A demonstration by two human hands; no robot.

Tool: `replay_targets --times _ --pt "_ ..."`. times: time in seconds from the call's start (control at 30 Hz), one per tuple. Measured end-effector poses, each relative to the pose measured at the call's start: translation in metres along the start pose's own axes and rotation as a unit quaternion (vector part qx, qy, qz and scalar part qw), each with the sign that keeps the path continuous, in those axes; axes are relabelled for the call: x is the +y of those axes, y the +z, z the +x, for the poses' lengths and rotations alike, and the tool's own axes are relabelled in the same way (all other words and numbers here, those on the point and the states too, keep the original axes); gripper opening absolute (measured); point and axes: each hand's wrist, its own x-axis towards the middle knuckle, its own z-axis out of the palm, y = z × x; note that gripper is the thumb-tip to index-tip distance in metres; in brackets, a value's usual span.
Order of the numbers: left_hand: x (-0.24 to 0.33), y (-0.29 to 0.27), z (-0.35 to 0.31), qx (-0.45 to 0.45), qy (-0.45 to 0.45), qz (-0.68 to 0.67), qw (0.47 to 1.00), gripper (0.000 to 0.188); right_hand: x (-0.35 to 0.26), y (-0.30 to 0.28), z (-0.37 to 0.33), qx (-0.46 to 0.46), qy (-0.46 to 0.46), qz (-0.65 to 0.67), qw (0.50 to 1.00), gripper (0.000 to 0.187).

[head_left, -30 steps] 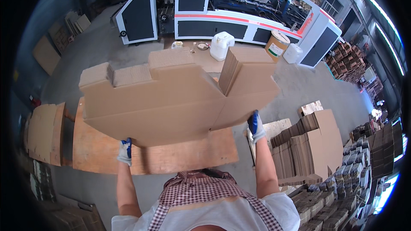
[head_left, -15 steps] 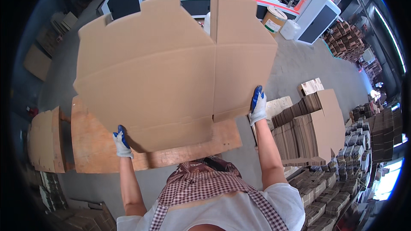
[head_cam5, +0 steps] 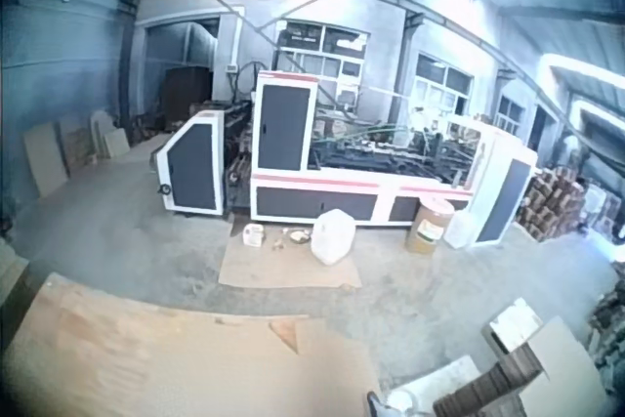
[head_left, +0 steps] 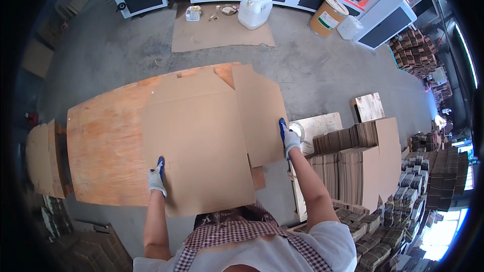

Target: The person aligns a stack of flat cardboard sheets on a wooden table, then lifts and moves the stack to a nearby wooden pallet. The person continues to align and stack additional cardboard sheets on the pallet.

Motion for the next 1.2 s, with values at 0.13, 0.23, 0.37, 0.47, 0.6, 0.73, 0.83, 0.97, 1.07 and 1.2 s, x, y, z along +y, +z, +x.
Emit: replay_targets --times 0.13,0.23,0.37,0.47,0.6,0.73,0.83,0.97,1.07,1.2 --pt "-0.033 0.005 0.013 0.055 -0.015 -0.033 0.998 0.04 0.003 -0.007 -0.012 -0.02 0.013 0.035 0.999 0.104" --pt "-0.025 -0.015 0.023 0.064 0.007 -0.031 0.997 0.042 0.012 0.006 -0.005 -0.008 -0.002 0.088 0.996 0.103" --pt "0.01 -0.016 -0.02 0.138 0.028 0.189 0.972 0.049 -0.002 0.001 -0.014 -0.061 0.015 0.04 0.997 0.105" --pt "0.064 -0.005 -0.076 0.242 0.175 0.319 0.899 0.052 0.02 0.006 0.005 -0.058 0.003 0.019 0.998 0.105" --pt "0.123 0.041 -0.123 0.118 0.498 0.313 0.8 0.052 0.028 0.017 0.002 -0.047 0.033 0.116 0.992 0.103" --pt "0.181 0.152 -0.141 -0.102 0.717 0.418 0.549 0.045 0.0 0.007 -0.014 -0.073 0.039 0.092 0.992 0.102" --pt "0.182 0.21 -0.129 -0.155 0.747 0.405 0.504 0.037 0.01 0.005 -0.004 -0.034 0.028 0.064 0.997 0.097" --pt "0.161 0.231 -0.117 -0.105 0.774 0.378 0.497 0.039 0.0 -0.024 -0.026 -0.046 -0.001 0.064 0.997 0.086" --pt "0.157 0.219 -0.116 -0.117 0.765 0.405 0.486 0.041 -0.051 -0.069 -0.101 -0.075 -0.026 0.047 0.996 0.076" --pt "0.162 0.213 -0.102 -0.136 0.766 0.389 0.493 0.041 -0.085 -0.066 -0.186 -0.076 -0.176 -0.036 0.981 0.071"
